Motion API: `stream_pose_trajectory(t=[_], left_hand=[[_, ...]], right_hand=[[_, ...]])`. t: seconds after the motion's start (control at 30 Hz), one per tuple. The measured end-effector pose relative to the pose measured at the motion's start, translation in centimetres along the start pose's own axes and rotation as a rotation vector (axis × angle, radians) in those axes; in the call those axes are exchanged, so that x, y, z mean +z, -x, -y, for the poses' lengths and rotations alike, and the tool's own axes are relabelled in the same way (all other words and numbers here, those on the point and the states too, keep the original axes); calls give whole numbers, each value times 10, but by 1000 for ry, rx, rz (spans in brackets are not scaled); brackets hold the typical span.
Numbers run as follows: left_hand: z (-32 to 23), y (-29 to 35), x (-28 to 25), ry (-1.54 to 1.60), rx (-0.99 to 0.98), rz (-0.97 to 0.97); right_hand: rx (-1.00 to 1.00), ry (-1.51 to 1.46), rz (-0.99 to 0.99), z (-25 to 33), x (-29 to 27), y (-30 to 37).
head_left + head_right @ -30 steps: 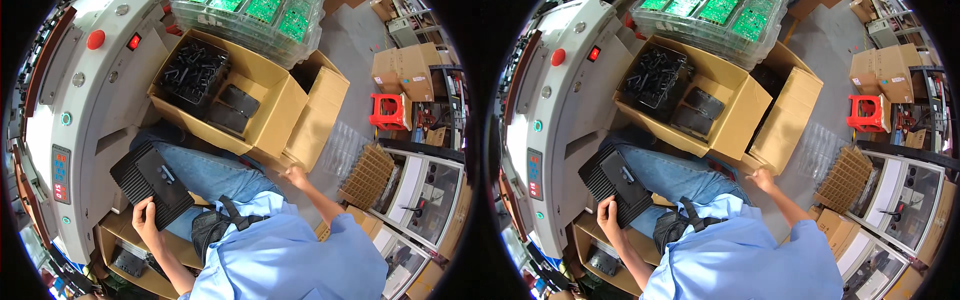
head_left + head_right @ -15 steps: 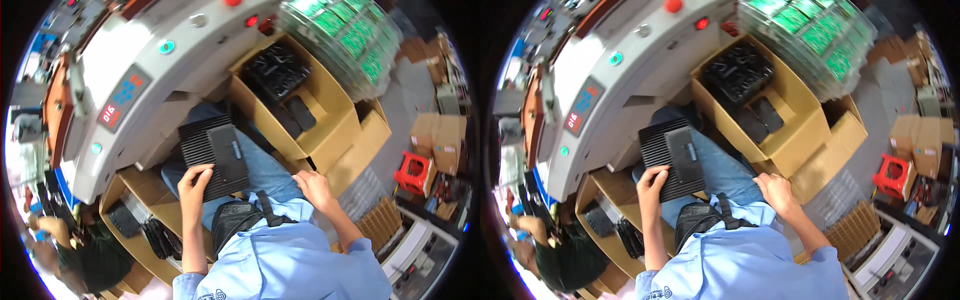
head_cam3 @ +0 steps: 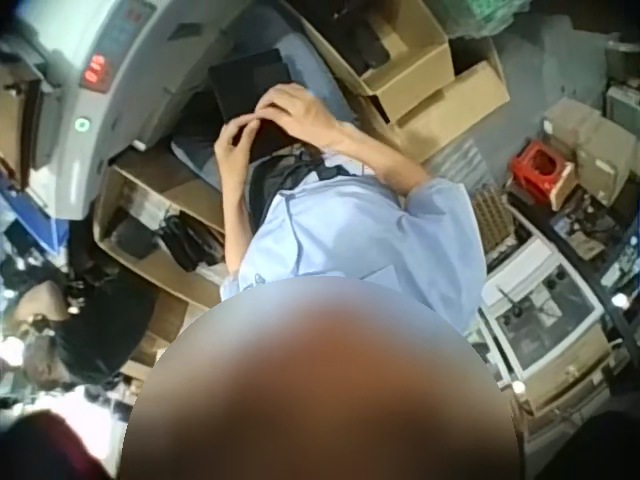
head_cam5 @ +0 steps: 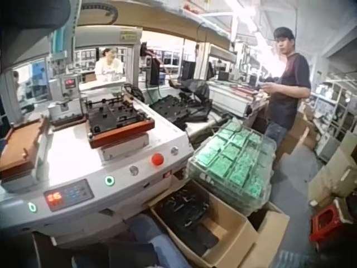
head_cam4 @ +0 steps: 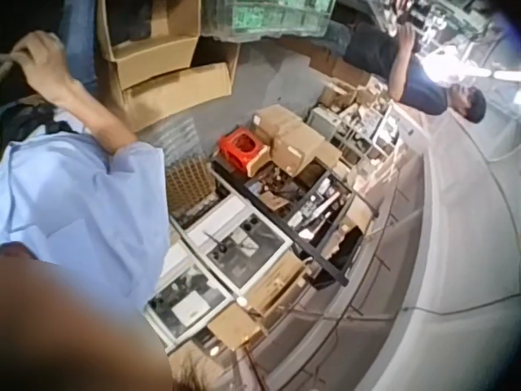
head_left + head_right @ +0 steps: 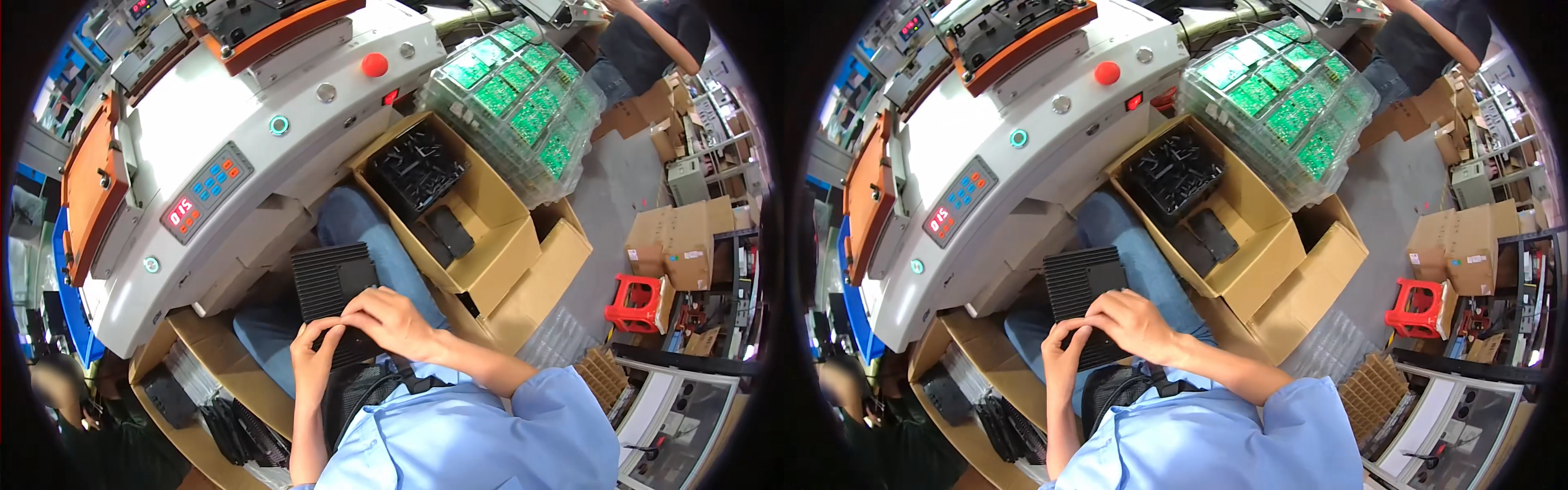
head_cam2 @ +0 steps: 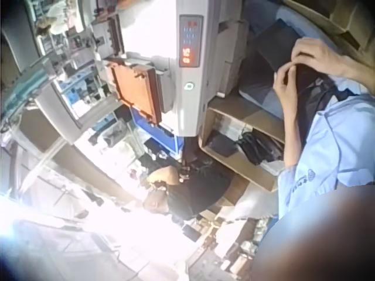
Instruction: Assembling electronic modules by placing components into a press machine and organizing them in boxes.
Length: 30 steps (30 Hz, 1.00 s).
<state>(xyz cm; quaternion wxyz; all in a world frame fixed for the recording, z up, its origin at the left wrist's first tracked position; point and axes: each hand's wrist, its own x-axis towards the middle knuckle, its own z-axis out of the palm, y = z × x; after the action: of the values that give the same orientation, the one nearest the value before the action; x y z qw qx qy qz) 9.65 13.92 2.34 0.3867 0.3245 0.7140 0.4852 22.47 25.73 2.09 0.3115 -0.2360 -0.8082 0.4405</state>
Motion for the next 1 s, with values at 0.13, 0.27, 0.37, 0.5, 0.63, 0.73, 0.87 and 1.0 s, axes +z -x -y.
stream_pose_trajectory(t=[0.13,0.27,0.37,0.5,0.63,0.73,0.87,1.0], left_hand=[[3,-2,0,15,-49,-18],[3,-5,0,43,-57,-13],[1,-7,1,36,-43,-18],[7,-2,-2,62,-54,-70],[14,4,-10,63,-69,-116],[20,7,-12,69,-57,-131],[21,11,-15,87,-55,-163],[15,14,-13,118,-58,-179]], right_hand=[[389,-147,-50,-13,-49,-6],[521,-128,-331,-48,-105,-16],[520,-23,-409,-97,-145,-7],[562,105,-409,-140,-163,5],[542,145,-379,-137,-155,-5],[509,3,-433,-113,-153,-22],[265,-133,-435,-50,-143,-76],[-72,-50,-411,1,-121,-131]])
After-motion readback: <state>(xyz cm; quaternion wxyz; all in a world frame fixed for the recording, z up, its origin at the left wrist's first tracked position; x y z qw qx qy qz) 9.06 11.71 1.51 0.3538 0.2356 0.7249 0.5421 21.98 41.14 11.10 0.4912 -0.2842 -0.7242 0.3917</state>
